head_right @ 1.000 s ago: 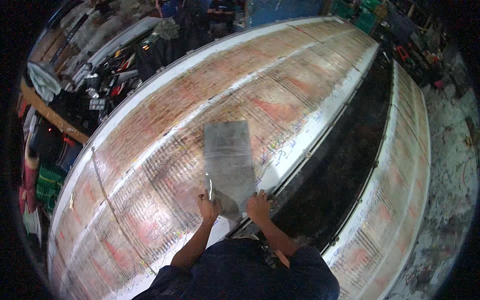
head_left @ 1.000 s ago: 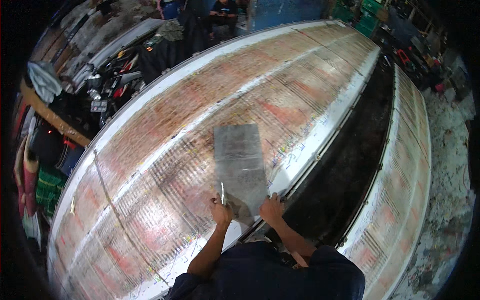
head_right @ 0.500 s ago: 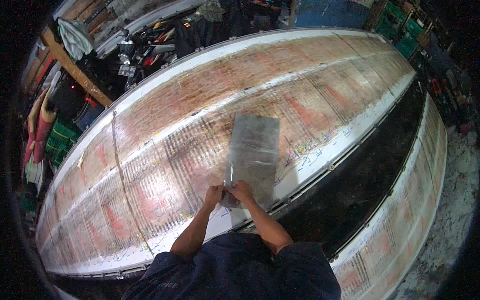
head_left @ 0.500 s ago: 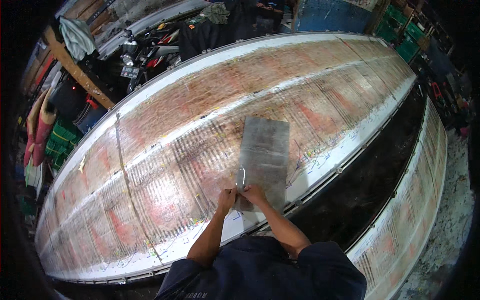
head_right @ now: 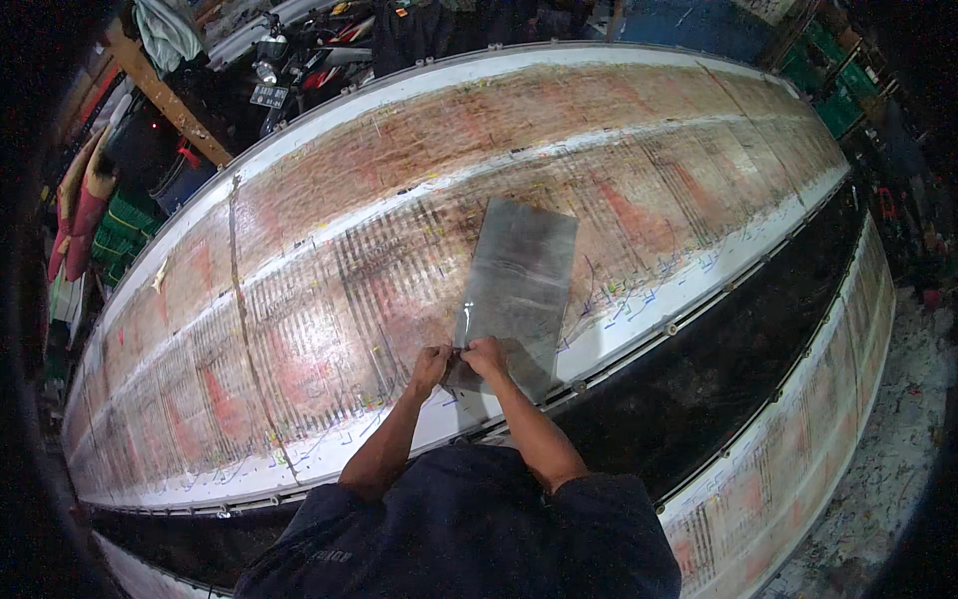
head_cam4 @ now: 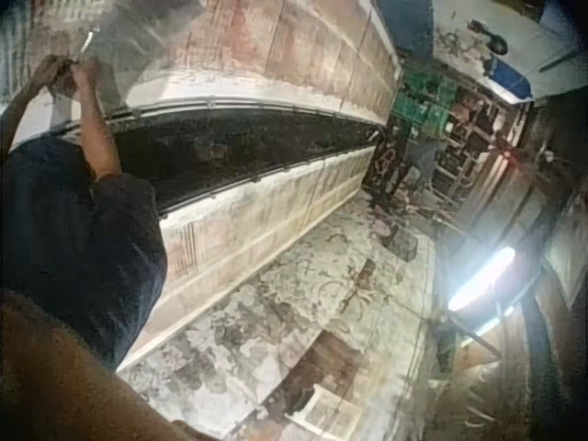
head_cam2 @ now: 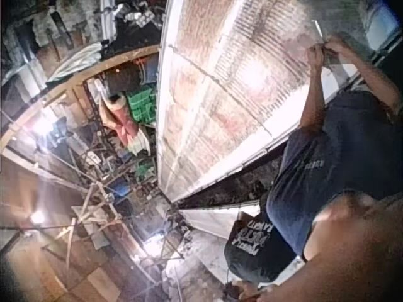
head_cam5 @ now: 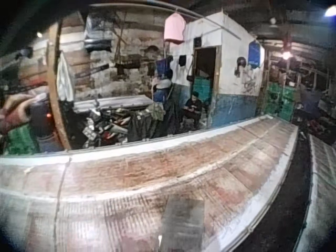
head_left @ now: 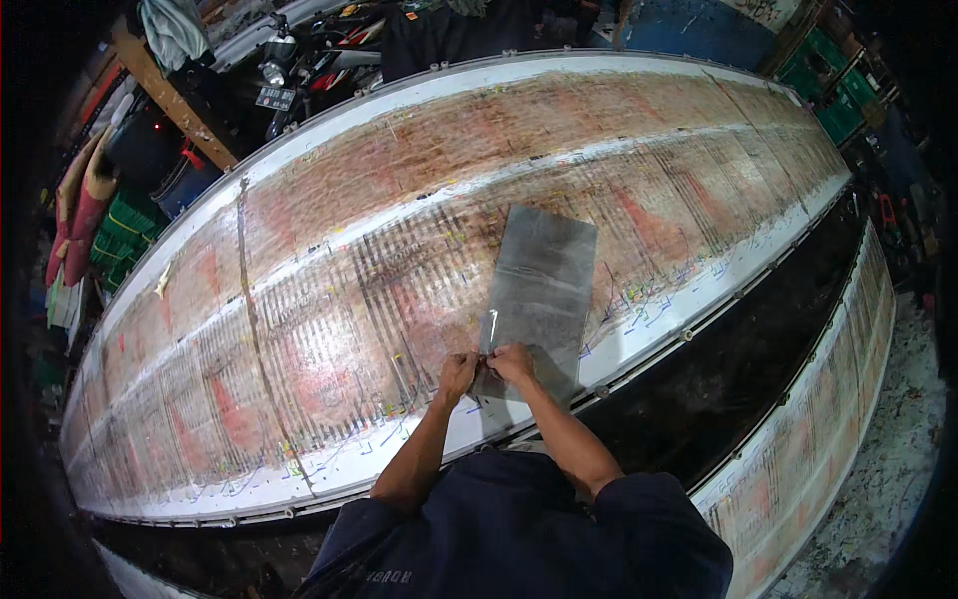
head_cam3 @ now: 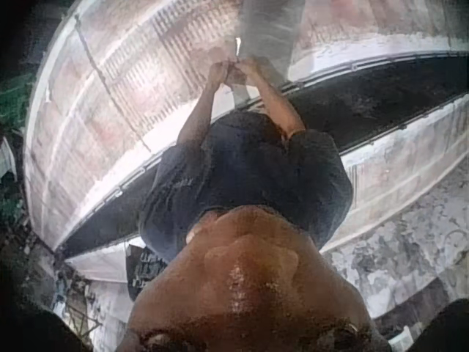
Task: The person marks registration guides along a long printing table and then positions transparent film sheets onto the marked sections, smoothing them down by hand.
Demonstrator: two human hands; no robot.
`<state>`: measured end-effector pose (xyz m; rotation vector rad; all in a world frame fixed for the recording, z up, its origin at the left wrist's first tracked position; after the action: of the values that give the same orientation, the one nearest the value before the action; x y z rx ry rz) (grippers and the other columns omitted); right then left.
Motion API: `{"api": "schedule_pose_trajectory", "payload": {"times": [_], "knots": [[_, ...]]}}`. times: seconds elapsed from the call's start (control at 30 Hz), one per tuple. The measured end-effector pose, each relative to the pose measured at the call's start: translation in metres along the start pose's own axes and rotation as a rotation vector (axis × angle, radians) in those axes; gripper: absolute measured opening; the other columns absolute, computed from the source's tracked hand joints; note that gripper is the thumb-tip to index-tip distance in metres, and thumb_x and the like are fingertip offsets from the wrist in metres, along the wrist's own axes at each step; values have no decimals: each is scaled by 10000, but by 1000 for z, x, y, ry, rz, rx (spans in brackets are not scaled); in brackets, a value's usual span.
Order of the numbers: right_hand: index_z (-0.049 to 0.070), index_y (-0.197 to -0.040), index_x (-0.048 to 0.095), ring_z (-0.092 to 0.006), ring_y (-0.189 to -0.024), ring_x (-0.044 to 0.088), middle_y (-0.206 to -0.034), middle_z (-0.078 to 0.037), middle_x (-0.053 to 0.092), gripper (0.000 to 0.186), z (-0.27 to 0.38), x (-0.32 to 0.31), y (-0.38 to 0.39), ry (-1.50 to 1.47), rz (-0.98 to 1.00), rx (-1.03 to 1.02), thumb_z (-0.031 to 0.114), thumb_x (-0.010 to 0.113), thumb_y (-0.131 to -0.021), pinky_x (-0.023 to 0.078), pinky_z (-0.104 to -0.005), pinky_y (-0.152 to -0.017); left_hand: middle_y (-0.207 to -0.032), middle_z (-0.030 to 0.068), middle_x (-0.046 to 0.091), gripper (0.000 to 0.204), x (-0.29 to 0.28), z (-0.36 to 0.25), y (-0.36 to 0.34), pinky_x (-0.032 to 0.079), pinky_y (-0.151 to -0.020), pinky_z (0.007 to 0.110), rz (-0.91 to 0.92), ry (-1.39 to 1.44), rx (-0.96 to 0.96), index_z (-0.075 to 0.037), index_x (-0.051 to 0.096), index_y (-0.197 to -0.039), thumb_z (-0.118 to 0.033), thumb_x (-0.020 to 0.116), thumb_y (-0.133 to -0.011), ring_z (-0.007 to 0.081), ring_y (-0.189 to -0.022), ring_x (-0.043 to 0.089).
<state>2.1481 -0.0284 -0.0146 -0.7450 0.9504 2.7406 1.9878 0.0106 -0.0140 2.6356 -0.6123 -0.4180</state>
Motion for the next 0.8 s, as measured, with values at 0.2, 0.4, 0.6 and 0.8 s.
{"api": "schedule_pose_trajectory", "payload": {"times": [0.2, 0.4, 0.6, 0.8], "knots": [[79, -783, 728, -276, -670, 641, -719, -116, 676, 187, -6, 3, -8, 47, -51, -77, 253, 728, -716, 482, -415, -636, -825, 195, 718, 470, 2, -12, 6, 513, -755, 394, -6, -63, 50, -5, 746, -962, -407, 502, -970, 294, -779, 692], [38, -820, 751, -188, -669, 672, -755, -99, 716, 163, -5, 5, -14, -137, -18, -12, 178, 778, -740, 525, -360, -634, -840, 240, 699, 453, -4, -25, 2, 521, -752, 434, 10, -262, 32, -7, 735, -923, -400, 511, -949, 354, -811, 702], [9, -812, 757, -184, -672, 671, -741, -96, 726, 206, 18, -3, -3, -115, -10, 12, 202, 805, -755, 513, -327, -638, -855, 184, 714, 248, -7, -11, -4, 531, -755, 417, -11, -266, 159, -66, 745, -941, -262, 604, -884, 344, -823, 701], [3, -838, 767, -172, -627, 654, -720, -92, 728, 316, -6, -4, -7, -280, -63, 165, 312, 807, -783, 498, -315, -614, -918, 167, 724, 222, 4, -29, 8, 536, -793, 387, 38, -188, 233, -86, 745, -1021, -149, 643, -834, 318, -862, 704]]}}
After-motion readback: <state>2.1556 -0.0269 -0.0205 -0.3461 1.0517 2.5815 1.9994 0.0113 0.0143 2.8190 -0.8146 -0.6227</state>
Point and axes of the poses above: each hand's wrist, its own y-axis away from the middle knuckle, its own x-axis out of the palm, z = x × y, the point moved 7 cm from there along -y, towards the middle knuckle
